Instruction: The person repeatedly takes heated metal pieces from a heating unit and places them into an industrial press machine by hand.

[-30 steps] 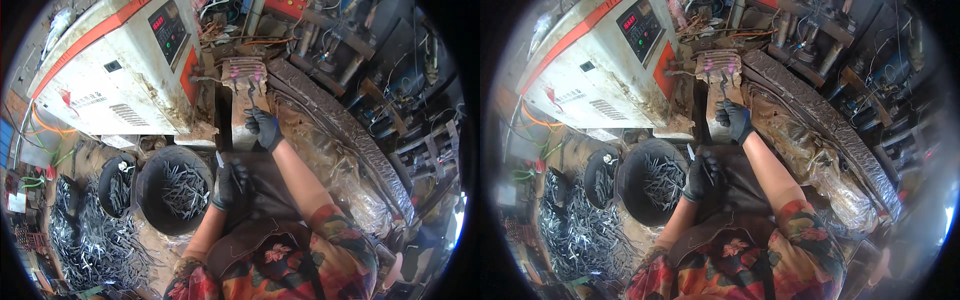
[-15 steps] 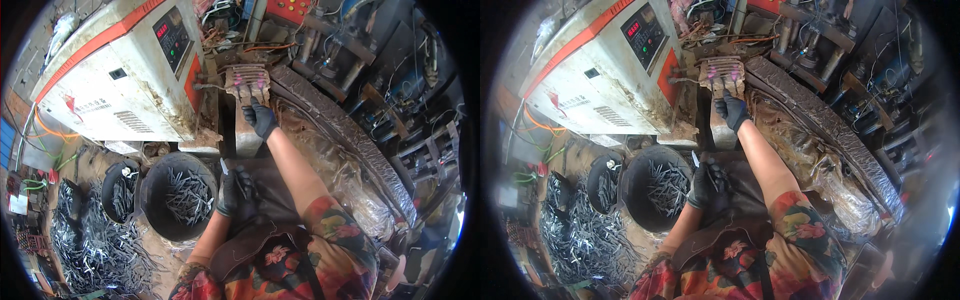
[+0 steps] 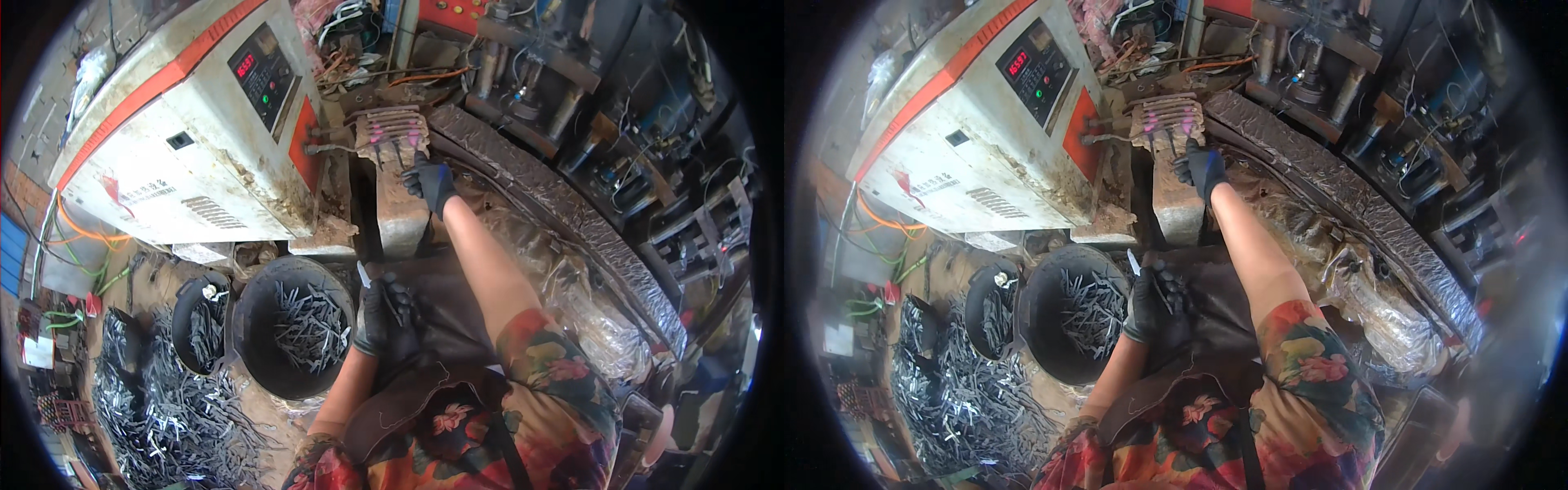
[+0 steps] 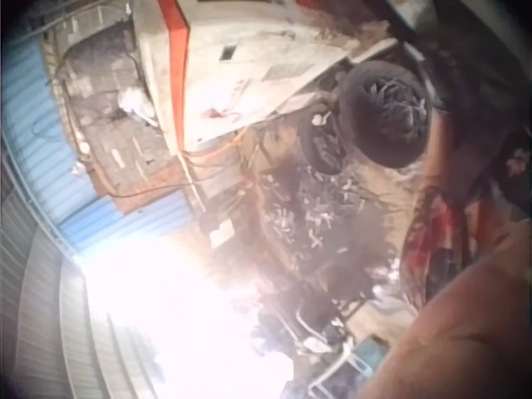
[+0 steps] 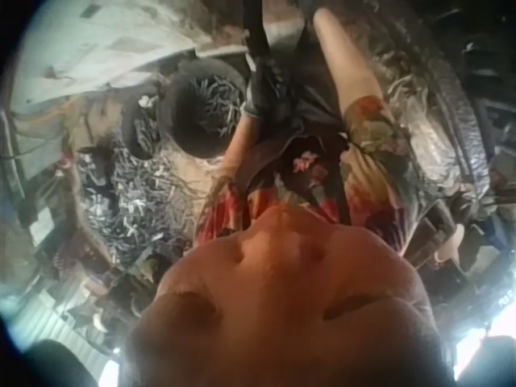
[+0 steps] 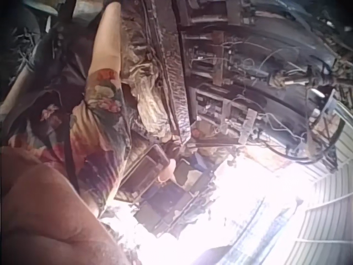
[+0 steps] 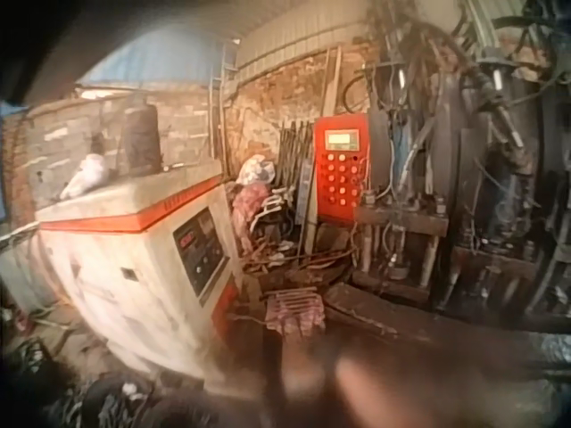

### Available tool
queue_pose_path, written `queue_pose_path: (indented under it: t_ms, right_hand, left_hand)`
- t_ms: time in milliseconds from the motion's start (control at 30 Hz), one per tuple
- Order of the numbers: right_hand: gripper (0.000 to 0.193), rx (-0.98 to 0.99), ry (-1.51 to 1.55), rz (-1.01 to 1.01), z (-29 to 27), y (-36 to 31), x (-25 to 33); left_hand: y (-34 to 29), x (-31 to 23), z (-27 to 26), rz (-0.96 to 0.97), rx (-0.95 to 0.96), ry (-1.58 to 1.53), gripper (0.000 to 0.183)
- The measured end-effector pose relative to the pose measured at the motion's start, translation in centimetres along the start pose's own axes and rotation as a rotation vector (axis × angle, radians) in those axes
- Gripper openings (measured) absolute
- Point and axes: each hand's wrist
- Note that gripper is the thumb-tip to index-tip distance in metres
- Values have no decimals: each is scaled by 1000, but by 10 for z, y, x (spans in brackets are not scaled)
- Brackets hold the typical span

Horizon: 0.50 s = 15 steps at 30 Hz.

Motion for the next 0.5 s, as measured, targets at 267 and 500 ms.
queue_pose_path:
  t_ms: [267,500]
  right_hand:
    - [27,471,1325,277,-94,-144,-43]
    - [37,-465,689,-215,-233,-237,43]
  left_hand:
    - [4,6,36,-111,-66,-53,23]
    - [-4,2,18,-139,-17,106,17]
Point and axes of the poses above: each hand's wrist, its own y-axis towards the middle knuckle, its own z-axis out of the palm, x = y × z, and after that the axes turned 15 degrees about -z, right-handed
